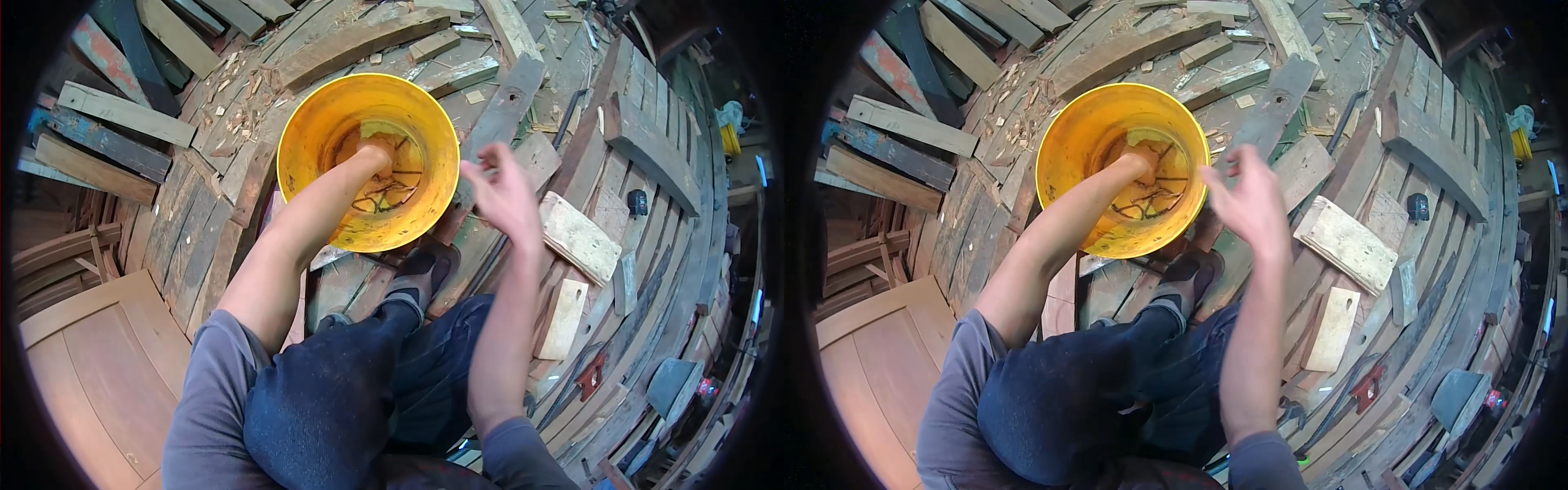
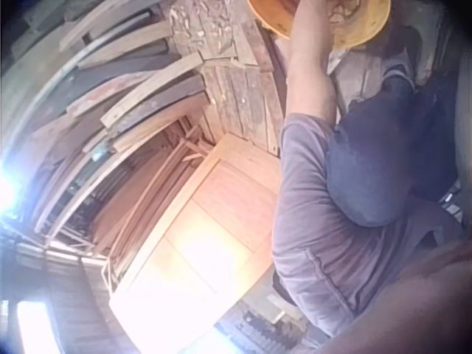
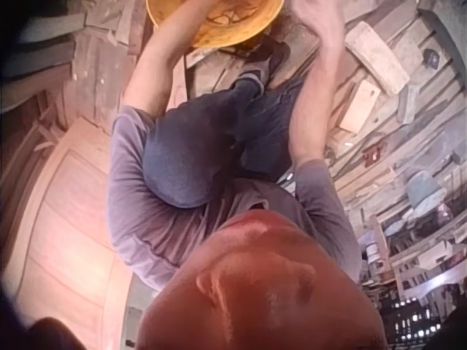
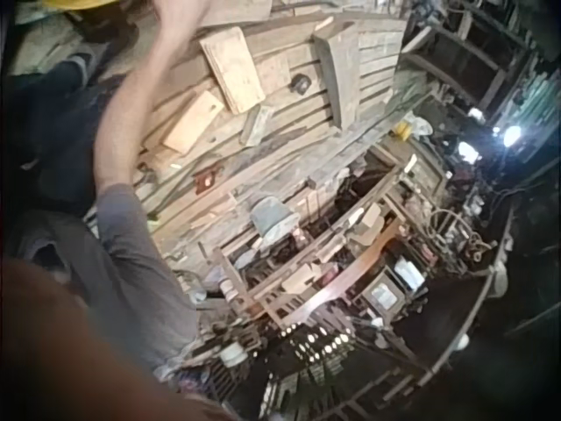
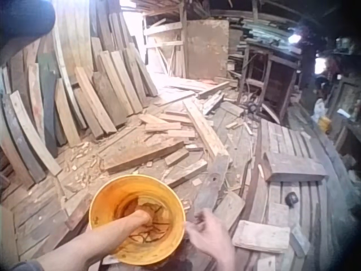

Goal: Sawing a piece of wood by hand while sitting on the floor of a workshop.

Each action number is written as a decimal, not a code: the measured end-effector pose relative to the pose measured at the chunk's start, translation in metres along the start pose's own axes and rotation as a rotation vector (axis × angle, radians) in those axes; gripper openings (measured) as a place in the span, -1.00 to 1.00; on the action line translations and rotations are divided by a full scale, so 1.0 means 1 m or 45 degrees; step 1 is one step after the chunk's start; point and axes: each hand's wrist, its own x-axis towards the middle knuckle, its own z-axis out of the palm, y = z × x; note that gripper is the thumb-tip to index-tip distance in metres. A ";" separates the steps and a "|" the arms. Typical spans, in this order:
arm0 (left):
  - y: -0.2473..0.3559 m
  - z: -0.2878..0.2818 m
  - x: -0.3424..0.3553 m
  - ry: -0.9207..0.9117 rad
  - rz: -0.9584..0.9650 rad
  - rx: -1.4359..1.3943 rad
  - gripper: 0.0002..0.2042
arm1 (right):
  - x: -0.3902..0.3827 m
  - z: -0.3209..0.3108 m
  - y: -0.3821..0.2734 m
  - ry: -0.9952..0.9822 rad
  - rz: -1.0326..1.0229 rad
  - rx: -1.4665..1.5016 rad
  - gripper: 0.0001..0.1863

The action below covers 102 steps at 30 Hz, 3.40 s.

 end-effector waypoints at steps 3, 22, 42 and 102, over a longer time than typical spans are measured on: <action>0.001 0.011 -0.001 0.209 0.063 0.047 -0.38 | 0.010 0.034 -0.006 -0.069 0.051 -0.359 -0.41; 0.036 0.001 -0.034 -0.011 0.454 0.075 -0.58 | 0.008 0.054 0.015 -0.157 -0.037 -0.032 -0.72; 0.028 0.006 -0.014 0.166 0.416 0.053 -0.60 | 0.011 0.050 0.014 -0.237 -0.022 0.036 -0.72; 0.040 0.022 -0.030 -0.098 0.225 0.012 -0.54 | 0.010 0.055 0.016 -0.243 -0.102 0.119 -0.70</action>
